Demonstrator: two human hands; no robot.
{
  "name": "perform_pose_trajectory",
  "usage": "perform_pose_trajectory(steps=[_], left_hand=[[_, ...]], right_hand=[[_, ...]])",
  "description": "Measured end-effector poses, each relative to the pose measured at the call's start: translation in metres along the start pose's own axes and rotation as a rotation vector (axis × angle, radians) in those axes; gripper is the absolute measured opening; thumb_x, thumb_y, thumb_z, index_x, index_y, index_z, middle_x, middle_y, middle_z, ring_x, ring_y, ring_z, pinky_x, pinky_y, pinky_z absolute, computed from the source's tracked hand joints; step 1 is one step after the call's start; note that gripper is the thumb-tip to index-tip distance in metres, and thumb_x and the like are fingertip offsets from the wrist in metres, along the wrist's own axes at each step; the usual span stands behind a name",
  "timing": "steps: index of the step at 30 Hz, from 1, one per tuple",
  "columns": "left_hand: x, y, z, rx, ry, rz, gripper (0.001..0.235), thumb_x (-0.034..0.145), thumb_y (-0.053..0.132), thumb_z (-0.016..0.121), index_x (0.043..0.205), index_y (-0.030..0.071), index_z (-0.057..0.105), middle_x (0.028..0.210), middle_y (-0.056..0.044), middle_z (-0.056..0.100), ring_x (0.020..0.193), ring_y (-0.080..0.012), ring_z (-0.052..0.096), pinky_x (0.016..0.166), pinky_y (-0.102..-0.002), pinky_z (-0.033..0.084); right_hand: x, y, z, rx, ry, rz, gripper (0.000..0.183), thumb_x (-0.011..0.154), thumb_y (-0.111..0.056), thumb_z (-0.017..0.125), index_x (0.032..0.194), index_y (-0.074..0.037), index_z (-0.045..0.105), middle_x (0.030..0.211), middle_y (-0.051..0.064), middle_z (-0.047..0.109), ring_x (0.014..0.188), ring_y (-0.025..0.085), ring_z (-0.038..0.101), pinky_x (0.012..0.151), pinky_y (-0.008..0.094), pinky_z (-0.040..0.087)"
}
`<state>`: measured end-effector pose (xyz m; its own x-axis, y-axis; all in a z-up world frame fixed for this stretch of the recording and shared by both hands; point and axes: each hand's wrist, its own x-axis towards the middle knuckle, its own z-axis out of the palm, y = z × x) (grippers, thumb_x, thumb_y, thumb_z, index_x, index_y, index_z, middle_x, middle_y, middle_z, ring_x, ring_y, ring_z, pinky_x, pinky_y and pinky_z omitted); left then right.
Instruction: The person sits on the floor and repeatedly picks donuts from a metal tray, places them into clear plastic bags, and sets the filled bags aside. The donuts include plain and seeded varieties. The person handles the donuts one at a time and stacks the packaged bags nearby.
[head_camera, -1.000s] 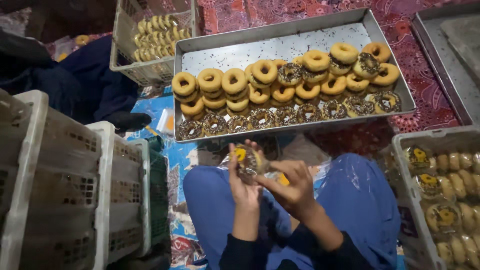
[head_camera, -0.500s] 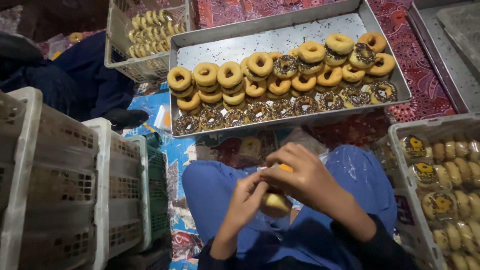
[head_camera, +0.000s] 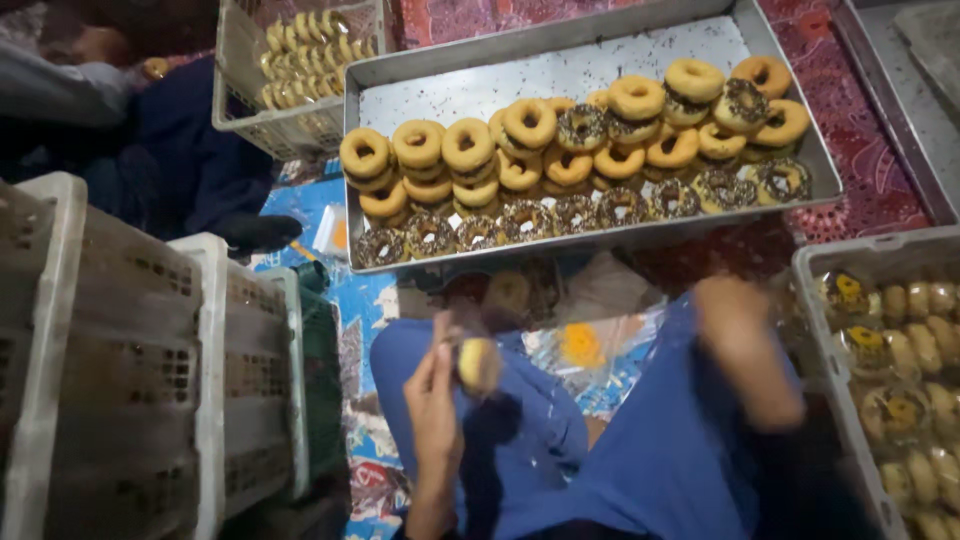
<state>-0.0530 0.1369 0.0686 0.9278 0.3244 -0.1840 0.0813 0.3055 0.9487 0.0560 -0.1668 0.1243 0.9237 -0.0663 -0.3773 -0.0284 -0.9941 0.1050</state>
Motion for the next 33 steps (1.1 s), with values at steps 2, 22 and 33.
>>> perform_pose_trajectory(steps=[2,22,33], left_hand=[[-0.016,-0.001,0.021,-0.039,0.168,-0.029,0.047,0.108,0.026,0.050,0.150,0.005,0.053,0.153,-0.007,0.057,0.101,-0.0136,0.055,0.081,-0.026,0.045],[0.043,-0.029,-0.017,0.516,0.192,0.164,0.013,0.089,0.010,0.080,0.089,-0.001,0.073,0.075,-0.002,0.070,0.068,-0.0063,0.058,0.062,-0.022,0.047],[0.037,-0.055,-0.047,0.234,0.109,-0.062,0.016,0.091,0.007,0.078,0.084,0.000,0.066,0.074,-0.001,0.068,0.067,-0.0054,0.060,0.061,-0.019,0.045]], right_hand=[[-0.017,-0.038,0.045,-0.132,0.410,-0.450,0.087,0.074,-0.010,0.060,0.152,0.010,0.029,0.153,0.038,0.030,0.143,0.056,0.030,0.119,0.061,0.020],[-0.012,-0.182,0.137,1.832,-0.001,-0.233,0.015,0.099,-0.016,0.065,0.105,-0.005,0.073,0.095,0.003,0.075,0.093,0.013,0.068,0.083,0.029,0.052],[-0.006,-0.193,0.153,1.877,-0.278,-0.296,0.015,0.096,-0.013,0.071,0.089,0.000,0.072,0.081,0.002,0.067,0.068,0.011,0.061,0.060,0.028,0.049]])
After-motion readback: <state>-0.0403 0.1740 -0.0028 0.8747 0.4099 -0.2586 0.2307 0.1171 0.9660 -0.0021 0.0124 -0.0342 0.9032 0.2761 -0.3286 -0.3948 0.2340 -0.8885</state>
